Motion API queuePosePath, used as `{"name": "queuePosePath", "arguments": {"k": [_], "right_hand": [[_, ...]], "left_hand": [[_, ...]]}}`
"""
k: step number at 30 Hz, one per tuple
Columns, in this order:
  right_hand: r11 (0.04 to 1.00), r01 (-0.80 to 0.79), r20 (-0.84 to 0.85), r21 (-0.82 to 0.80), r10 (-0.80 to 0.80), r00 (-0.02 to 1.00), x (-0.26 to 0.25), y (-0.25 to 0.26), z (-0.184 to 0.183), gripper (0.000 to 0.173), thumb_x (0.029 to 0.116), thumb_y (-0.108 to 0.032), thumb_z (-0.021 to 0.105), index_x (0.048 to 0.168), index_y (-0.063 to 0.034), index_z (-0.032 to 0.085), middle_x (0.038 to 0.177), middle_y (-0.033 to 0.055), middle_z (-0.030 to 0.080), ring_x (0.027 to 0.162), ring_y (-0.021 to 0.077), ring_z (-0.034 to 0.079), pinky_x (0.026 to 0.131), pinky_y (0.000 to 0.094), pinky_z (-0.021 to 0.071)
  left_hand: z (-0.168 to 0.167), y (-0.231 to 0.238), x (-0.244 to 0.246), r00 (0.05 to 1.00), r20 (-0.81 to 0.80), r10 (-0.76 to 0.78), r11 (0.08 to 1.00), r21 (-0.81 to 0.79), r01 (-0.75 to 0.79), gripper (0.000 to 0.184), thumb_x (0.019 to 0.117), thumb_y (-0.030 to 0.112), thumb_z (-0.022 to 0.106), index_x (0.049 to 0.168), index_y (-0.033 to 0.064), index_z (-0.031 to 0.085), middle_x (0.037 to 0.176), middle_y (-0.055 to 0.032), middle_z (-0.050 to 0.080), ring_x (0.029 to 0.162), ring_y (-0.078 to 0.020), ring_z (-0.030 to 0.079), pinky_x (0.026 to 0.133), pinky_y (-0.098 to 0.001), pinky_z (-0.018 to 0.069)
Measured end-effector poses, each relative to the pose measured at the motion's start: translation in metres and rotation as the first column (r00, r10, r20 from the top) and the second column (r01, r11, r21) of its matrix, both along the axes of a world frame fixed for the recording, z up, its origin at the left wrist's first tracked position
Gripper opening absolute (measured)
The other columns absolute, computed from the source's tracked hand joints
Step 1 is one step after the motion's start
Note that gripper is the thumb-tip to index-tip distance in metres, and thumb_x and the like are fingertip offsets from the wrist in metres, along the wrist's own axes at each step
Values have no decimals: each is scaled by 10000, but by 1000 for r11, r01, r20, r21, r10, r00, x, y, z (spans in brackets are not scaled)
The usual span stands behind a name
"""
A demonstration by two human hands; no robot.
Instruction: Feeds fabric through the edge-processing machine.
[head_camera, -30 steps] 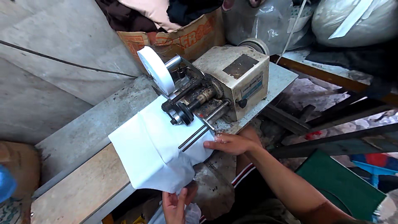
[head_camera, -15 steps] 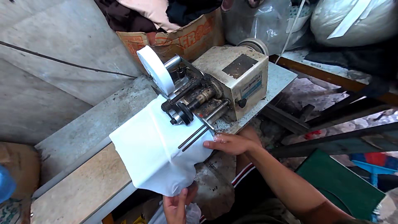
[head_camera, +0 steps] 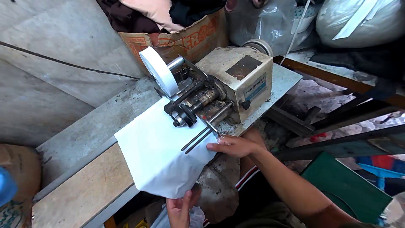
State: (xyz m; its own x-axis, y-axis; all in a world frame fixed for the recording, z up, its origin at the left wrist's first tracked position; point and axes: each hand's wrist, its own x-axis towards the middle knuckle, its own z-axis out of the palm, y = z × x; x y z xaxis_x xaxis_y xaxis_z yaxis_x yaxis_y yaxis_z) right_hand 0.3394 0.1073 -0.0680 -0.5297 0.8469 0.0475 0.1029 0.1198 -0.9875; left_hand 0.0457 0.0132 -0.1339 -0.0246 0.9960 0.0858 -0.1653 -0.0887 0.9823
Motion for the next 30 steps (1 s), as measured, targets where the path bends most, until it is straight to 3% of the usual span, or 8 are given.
{"name": "queuePosePath", "arguments": {"k": [3,7,21,24,28,30], "right_hand": [[1000,5,19,-8,-5,1000,0,0,2,405,1107,-354,419,1047,-51,681,945,-42,693,926,-39,634,866,222,529],[1000,5,36,-10,-5,999,0,0,3,418,1107,-362,415,1032,-47,678,933,-37,683,916,-35,625,864,227,520],[1000,-7,13,-5,7,1000,1,1,0,401,1108,-348,417,1046,-52,680,948,-40,693,933,-38,634,872,230,530],[1000,-8,19,-7,9,1000,1,1,1,398,1108,-346,418,1050,-49,677,946,-43,686,925,-44,627,867,219,525],[1000,-2,31,-11,3,1000,1,1,2,412,1106,-360,418,1057,-49,684,961,-43,691,939,-44,624,869,223,521],[1000,-3,17,-9,3,1000,0,1,2,398,1107,-344,419,1066,-49,682,976,-46,695,959,-51,624,889,215,519]], "left_hand": [[5,-1,6,999,33,-8,1000,-18,9,384,851,205,827,1186,183,640,1072,78,763,1013,-53,716,933,-263,590],[0,1,2,1000,15,-15,1000,-22,16,479,873,193,809,1260,98,543,1113,41,738,1053,-74,701,953,-279,583],[0,1,5,998,-4,-61,998,-19,61,366,871,178,810,1194,144,641,1099,46,757,1043,-84,712,959,-287,584],[1,1,5,999,0,-42,999,-30,42,418,876,175,805,1224,120,582,1101,54,748,1046,-71,706,950,-280,587],[2,1,6,1000,22,-13,999,-44,14,367,868,147,806,1183,124,618,1063,51,761,1011,-67,716,932,-276,592],[-2,1,3,1000,3,7,999,-44,-7,426,881,138,785,1234,77,554,1094,38,741,1040,-71,703,951,-280,585]]}}
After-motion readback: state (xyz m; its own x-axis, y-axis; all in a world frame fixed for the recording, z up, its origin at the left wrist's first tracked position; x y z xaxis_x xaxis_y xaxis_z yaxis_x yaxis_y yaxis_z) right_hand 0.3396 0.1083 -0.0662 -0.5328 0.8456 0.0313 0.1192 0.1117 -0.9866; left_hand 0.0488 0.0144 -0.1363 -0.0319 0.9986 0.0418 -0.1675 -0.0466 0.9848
